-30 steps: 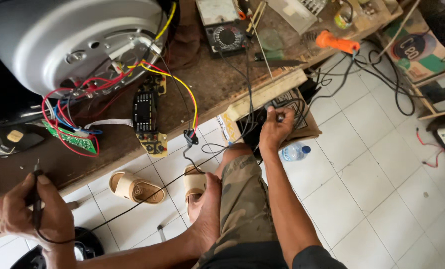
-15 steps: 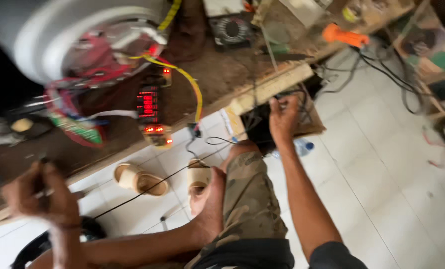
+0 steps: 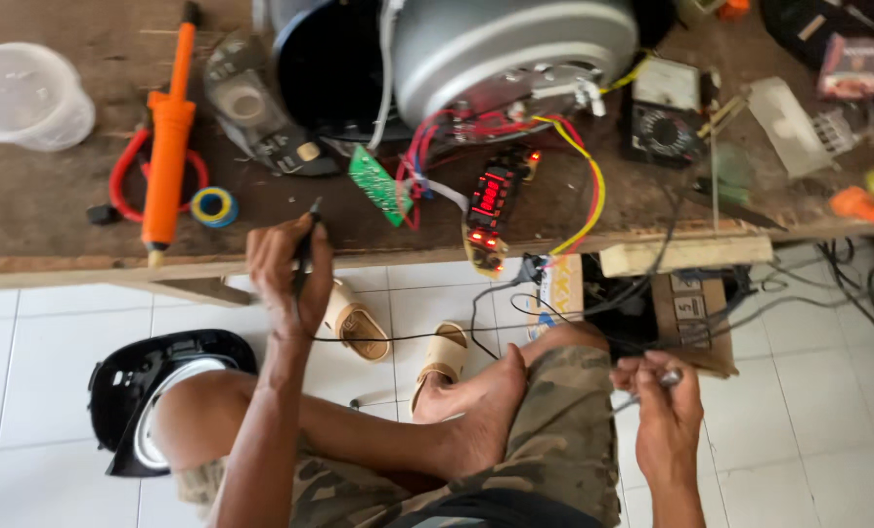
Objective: The person sits on the floor and uses a soldering iron to work on a green circuit board placed on a wooden table. They also use a multimeter to test connections on the board and a nearby black electronic device with a red digital display.
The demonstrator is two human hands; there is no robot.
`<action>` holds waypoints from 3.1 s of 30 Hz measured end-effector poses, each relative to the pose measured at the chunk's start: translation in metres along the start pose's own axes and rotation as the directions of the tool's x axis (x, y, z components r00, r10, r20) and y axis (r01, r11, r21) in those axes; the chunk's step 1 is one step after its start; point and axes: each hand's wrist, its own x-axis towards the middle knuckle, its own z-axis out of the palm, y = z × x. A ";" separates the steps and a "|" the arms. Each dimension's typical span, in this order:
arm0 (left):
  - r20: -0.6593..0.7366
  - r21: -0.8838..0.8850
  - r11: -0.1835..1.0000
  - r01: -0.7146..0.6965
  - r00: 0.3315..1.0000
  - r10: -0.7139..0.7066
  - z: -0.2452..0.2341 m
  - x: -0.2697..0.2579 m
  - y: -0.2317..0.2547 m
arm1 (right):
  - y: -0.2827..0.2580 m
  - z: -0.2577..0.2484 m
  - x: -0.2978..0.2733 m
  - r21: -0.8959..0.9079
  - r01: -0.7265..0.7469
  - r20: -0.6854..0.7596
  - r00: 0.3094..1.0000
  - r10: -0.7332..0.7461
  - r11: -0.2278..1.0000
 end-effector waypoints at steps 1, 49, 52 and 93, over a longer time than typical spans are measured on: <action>0.004 -0.018 1.000 -0.007 1.000 0.007 -0.001 0.000 0.002 | 0.012 -0.004 -0.003 0.020 -0.034 0.017 0.999 0.034 0.999; -0.083 -0.113 0.991 -0.075 0.994 0.066 -0.001 0.002 0.000 | -0.249 0.340 0.069 0.080 0.891 0.532 0.340 -0.775 0.446; -0.086 -0.138 0.987 -0.084 0.994 0.073 -0.006 0.007 0.006 | -0.247 0.341 0.069 0.055 0.895 0.524 0.351 -0.776 0.442; -0.098 -0.119 0.990 -0.080 0.993 0.068 -0.002 0.005 0.005 | -0.254 0.331 0.081 0.188 0.840 0.590 0.317 -0.743 0.509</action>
